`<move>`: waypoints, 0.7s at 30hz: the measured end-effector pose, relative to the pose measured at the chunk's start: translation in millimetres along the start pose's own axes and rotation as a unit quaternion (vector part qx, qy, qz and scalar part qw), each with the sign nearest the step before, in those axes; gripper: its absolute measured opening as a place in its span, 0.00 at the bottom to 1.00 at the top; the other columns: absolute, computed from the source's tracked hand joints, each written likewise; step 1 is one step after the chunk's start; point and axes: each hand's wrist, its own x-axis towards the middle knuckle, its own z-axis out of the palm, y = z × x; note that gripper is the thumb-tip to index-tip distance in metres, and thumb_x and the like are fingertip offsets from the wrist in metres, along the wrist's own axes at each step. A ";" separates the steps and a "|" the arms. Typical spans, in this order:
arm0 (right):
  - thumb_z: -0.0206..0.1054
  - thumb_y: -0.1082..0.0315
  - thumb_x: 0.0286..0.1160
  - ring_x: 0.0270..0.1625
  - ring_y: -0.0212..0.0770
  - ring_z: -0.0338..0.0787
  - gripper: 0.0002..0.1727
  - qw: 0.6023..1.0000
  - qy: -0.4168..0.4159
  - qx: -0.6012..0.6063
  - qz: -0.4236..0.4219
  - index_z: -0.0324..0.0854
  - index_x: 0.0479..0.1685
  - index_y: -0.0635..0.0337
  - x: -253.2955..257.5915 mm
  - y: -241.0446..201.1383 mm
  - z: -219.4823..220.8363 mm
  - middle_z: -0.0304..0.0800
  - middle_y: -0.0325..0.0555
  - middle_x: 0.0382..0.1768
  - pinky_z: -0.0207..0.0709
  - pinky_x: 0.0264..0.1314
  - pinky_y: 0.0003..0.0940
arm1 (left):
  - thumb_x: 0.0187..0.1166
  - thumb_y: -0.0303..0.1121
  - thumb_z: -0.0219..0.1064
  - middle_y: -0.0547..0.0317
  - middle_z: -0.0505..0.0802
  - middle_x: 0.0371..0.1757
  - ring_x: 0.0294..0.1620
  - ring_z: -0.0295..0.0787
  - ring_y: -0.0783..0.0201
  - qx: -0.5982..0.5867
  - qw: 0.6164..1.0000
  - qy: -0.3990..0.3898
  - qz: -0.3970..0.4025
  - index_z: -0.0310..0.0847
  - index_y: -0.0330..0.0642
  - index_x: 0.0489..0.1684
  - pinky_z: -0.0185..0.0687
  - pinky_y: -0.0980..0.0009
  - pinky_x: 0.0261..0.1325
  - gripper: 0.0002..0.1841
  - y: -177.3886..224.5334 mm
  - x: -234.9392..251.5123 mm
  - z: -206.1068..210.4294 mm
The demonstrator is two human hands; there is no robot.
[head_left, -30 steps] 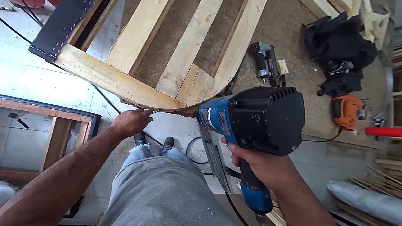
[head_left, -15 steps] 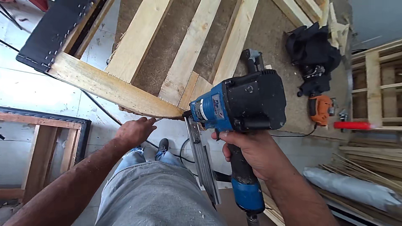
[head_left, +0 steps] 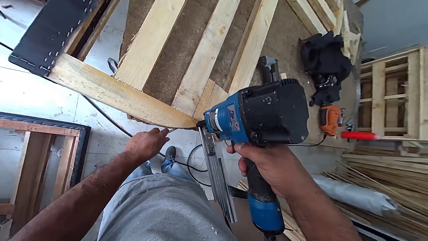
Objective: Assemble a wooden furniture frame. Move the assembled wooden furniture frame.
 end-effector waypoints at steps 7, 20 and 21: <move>0.70 0.70 0.80 0.21 0.48 0.87 0.03 1.000 0.001 -0.027 0.013 0.88 0.43 0.58 4.4 -0.3 0.0 0.92 0.56 0.34 0.86 0.26 0.38 | 0.92 0.50 0.54 0.49 0.93 0.48 0.36 0.94 0.48 -0.002 1.000 -0.004 0.003 0.82 0.52 0.73 0.91 0.47 0.37 0.21 -2.5 0.8 1.8; 0.70 0.70 0.79 0.26 0.49 0.91 0.08 1.000 0.000 0.003 0.001 0.88 0.53 0.58 -1.0 -4.3 12.7 0.95 0.58 0.41 0.88 0.31 0.36 | 0.92 0.52 0.54 0.52 0.93 0.51 0.46 0.95 0.49 -0.051 0.987 -0.099 -0.115 0.82 0.57 0.73 0.91 0.45 0.47 0.21 15.2 -13.2 -9.9; 0.71 0.70 0.79 0.26 0.48 0.91 0.08 1.000 0.001 0.000 0.003 0.88 0.52 0.59 -1.1 -4.6 13.2 0.95 0.58 0.40 0.88 0.31 0.36 | 0.91 0.52 0.54 0.52 0.93 0.52 0.48 0.94 0.48 -0.071 0.984 -0.107 -0.126 0.82 0.57 0.73 0.90 0.44 0.49 0.21 15.5 -20.1 -7.8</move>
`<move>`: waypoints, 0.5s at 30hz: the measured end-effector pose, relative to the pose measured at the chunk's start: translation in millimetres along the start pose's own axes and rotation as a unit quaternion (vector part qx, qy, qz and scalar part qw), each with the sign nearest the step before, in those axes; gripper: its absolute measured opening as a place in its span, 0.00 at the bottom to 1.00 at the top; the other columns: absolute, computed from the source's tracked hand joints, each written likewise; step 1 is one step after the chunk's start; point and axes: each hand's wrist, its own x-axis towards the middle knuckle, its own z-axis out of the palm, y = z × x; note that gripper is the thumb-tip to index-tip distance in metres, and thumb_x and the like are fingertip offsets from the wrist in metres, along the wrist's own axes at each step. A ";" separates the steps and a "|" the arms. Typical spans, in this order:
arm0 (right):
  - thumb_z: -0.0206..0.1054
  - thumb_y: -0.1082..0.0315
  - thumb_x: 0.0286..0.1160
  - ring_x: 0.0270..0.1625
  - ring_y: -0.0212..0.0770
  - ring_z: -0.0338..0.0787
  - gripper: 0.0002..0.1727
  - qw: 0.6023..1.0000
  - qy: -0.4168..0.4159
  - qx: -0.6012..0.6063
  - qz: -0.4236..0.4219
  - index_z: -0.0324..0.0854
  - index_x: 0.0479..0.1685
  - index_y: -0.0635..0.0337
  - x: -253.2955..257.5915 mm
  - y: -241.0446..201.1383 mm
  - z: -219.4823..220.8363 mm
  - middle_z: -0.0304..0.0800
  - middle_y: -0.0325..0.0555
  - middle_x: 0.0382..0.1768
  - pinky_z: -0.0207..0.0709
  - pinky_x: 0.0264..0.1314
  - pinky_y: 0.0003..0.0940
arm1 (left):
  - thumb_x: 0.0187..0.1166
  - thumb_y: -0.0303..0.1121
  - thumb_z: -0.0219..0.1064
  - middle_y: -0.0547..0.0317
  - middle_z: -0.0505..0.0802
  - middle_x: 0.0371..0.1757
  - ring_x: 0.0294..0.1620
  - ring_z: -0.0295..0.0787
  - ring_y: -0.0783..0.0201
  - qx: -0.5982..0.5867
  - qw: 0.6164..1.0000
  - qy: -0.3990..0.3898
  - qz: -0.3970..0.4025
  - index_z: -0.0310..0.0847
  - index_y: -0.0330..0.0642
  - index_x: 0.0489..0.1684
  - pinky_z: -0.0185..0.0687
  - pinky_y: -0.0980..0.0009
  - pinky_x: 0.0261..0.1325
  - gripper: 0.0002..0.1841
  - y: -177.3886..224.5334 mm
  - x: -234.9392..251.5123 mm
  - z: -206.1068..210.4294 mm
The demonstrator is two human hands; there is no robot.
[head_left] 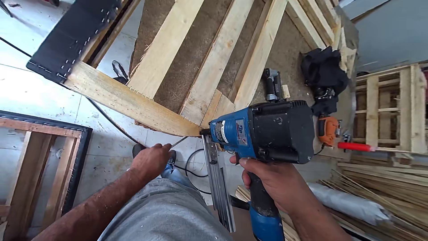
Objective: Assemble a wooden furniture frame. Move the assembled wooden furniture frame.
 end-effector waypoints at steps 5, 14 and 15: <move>0.71 0.70 0.78 0.26 0.48 0.91 0.08 1.000 0.002 -0.006 0.004 0.88 0.52 0.59 -2.6 0.0 2.1 0.94 0.58 0.38 0.89 0.32 0.35 | 0.90 0.54 0.55 0.55 0.94 0.56 0.51 0.94 0.51 -0.053 0.998 -0.029 -0.017 0.82 0.60 0.75 0.90 0.44 0.54 0.22 -22.3 -24.6 24.8; 0.71 0.66 0.78 0.26 0.49 0.90 0.07 0.999 0.000 -0.050 0.015 0.89 0.50 0.56 -2.0 -4.3 3.0 0.95 0.56 0.39 0.88 0.30 0.36 | 0.90 0.55 0.55 0.55 0.94 0.55 0.49 0.95 0.53 -0.074 0.997 -0.005 -0.034 0.82 0.60 0.77 0.90 0.44 0.54 0.23 -68.2 -46.6 32.8; 0.71 0.66 0.77 0.25 0.48 0.89 0.07 0.998 -0.006 -0.061 0.013 0.89 0.47 0.56 -0.6 -2.7 2.1 0.94 0.55 0.36 0.87 0.29 0.37 | 0.90 0.55 0.56 0.55 0.94 0.54 0.48 0.95 0.53 -0.080 0.996 0.014 -0.030 0.83 0.59 0.76 0.90 0.44 0.53 0.23 -73.5 -48.5 32.2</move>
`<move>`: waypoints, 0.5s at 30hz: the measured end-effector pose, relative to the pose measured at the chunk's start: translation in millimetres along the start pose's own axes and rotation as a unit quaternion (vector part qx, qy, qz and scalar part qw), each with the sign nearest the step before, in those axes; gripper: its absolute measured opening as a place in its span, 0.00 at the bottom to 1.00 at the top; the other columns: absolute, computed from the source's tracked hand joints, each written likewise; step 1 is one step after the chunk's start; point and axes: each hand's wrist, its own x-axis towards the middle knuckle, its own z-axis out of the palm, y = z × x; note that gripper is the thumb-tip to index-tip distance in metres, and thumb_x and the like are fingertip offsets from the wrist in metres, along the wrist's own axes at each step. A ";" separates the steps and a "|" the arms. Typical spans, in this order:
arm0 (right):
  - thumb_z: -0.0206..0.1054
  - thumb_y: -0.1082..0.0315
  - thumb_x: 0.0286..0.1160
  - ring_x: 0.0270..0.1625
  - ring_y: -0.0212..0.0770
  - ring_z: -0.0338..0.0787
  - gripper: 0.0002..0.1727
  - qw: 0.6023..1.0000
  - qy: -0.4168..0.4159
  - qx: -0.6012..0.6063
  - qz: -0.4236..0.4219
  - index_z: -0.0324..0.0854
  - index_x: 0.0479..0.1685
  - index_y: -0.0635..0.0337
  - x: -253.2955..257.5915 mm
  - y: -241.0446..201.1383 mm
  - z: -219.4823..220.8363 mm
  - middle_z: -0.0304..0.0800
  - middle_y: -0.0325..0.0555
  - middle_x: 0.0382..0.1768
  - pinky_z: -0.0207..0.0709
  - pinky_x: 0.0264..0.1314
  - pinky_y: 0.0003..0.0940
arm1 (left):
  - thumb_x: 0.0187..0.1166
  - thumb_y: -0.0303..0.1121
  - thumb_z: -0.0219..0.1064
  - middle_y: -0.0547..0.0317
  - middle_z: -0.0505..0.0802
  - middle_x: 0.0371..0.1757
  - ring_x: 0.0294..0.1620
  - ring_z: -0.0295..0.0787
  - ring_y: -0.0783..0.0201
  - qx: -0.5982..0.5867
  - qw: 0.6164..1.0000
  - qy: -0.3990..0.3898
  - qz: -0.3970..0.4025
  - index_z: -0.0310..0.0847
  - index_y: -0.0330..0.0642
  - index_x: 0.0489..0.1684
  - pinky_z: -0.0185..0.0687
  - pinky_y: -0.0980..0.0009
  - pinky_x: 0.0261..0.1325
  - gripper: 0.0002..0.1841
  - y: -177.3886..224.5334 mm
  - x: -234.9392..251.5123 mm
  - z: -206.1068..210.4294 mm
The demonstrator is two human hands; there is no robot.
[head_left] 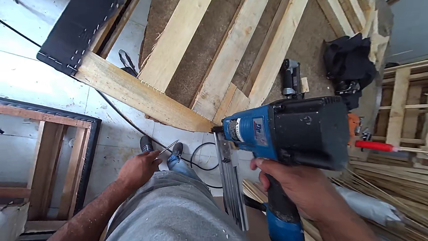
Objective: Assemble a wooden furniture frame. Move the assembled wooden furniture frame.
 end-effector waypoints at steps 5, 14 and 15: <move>0.70 0.66 0.80 0.24 0.47 0.88 0.05 0.999 -0.010 -0.019 0.025 0.90 0.46 0.55 1.5 0.2 -5.7 0.94 0.54 0.35 0.86 0.30 0.36 | 0.88 0.51 0.61 0.57 0.95 0.50 0.43 0.95 0.55 -0.018 0.993 0.115 0.035 0.86 0.55 0.72 0.91 0.45 0.47 0.21 -15.1 -4.0 -17.1; 0.75 0.67 0.68 0.29 0.41 0.91 0.18 0.994 0.030 0.081 -0.066 0.87 0.58 0.61 -37.9 96.6 26.2 0.96 0.49 0.41 0.88 0.32 0.34 | 0.86 0.49 0.64 0.57 0.84 0.21 0.20 0.80 0.58 -0.225 0.924 0.302 -0.066 0.85 0.42 0.37 0.79 0.51 0.27 0.19 6.2 -5.7 -72.3; 0.75 0.69 0.67 0.28 0.40 0.91 0.19 0.995 0.030 0.080 -0.056 0.87 0.58 0.61 -42.4 109.4 27.9 0.96 0.48 0.40 0.88 0.33 0.34 | 0.87 0.52 0.63 0.54 0.85 0.23 0.19 0.81 0.57 -0.303 0.897 0.302 -0.112 0.85 0.40 0.43 0.82 0.52 0.27 0.21 7.0 4.3 -77.1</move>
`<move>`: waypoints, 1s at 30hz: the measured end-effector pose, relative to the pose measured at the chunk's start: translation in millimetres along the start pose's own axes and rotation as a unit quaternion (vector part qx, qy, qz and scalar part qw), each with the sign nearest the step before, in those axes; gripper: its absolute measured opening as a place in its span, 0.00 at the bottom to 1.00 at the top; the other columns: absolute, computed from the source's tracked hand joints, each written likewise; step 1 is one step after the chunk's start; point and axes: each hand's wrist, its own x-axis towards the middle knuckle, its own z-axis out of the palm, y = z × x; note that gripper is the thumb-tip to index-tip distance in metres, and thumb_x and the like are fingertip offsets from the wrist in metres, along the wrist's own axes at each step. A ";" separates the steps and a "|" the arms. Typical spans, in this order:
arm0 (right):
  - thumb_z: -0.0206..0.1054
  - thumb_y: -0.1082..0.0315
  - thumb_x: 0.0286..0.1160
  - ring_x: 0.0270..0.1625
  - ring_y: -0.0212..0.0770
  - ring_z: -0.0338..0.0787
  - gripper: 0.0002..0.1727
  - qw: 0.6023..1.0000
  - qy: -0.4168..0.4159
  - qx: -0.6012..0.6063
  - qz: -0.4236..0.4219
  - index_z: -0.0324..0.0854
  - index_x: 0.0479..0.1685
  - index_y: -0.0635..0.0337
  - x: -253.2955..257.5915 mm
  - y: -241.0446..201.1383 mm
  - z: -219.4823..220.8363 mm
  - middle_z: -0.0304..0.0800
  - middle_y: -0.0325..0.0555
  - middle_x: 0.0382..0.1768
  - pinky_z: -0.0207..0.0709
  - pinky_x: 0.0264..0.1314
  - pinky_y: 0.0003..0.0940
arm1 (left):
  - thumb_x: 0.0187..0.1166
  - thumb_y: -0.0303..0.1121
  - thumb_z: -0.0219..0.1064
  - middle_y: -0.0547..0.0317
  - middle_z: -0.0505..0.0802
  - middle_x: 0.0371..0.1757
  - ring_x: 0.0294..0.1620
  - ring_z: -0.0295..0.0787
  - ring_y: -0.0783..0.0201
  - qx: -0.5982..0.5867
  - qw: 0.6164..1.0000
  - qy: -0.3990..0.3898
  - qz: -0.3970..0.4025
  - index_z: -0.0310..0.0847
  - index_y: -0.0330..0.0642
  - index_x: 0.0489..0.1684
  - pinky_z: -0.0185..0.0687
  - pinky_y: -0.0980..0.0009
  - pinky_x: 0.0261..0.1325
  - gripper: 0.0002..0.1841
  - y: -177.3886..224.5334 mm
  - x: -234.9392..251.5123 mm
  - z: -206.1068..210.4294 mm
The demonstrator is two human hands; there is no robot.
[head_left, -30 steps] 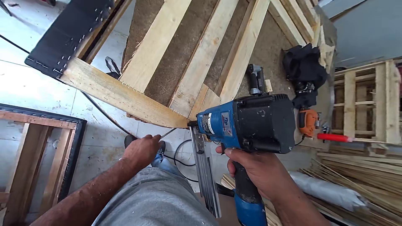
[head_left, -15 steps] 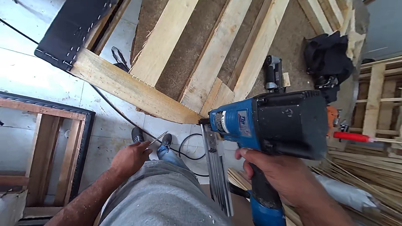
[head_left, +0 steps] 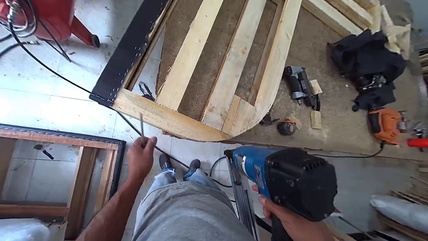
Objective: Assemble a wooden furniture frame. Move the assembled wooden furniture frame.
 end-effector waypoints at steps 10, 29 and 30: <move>0.80 0.73 0.57 0.26 0.44 0.92 0.19 0.998 -0.012 0.021 0.061 0.88 0.52 0.62 -25.3 79.3 -26.0 0.95 0.50 0.30 0.88 0.31 0.37 | 0.78 0.58 0.71 0.61 0.85 0.23 0.13 0.76 0.67 -0.357 0.916 0.084 -0.162 0.80 0.43 0.47 0.80 0.69 0.18 0.24 36.6 48.9 57.1; 0.83 0.57 0.56 0.30 0.42 0.95 0.24 1.000 0.016 -0.005 0.023 0.88 0.53 0.54 -23.8 150.6 -63.0 0.95 0.44 0.31 0.92 0.36 0.41 | 0.63 0.73 0.73 0.62 0.57 0.97 0.38 0.94 0.46 0.569 0.789 -0.080 0.219 0.58 0.61 0.94 0.89 0.42 0.37 0.55 102.1 -14.9 138.6; 0.83 0.56 0.56 0.32 0.42 0.95 0.24 1.000 0.016 -0.005 0.025 0.88 0.53 0.55 -23.7 149.9 -61.4 0.95 0.44 0.32 0.92 0.37 0.41 | 0.63 0.75 0.71 0.62 0.60 0.96 0.38 0.94 0.46 0.574 0.787 -0.071 0.214 0.59 0.61 0.93 0.89 0.42 0.37 0.54 102.1 -14.8 141.8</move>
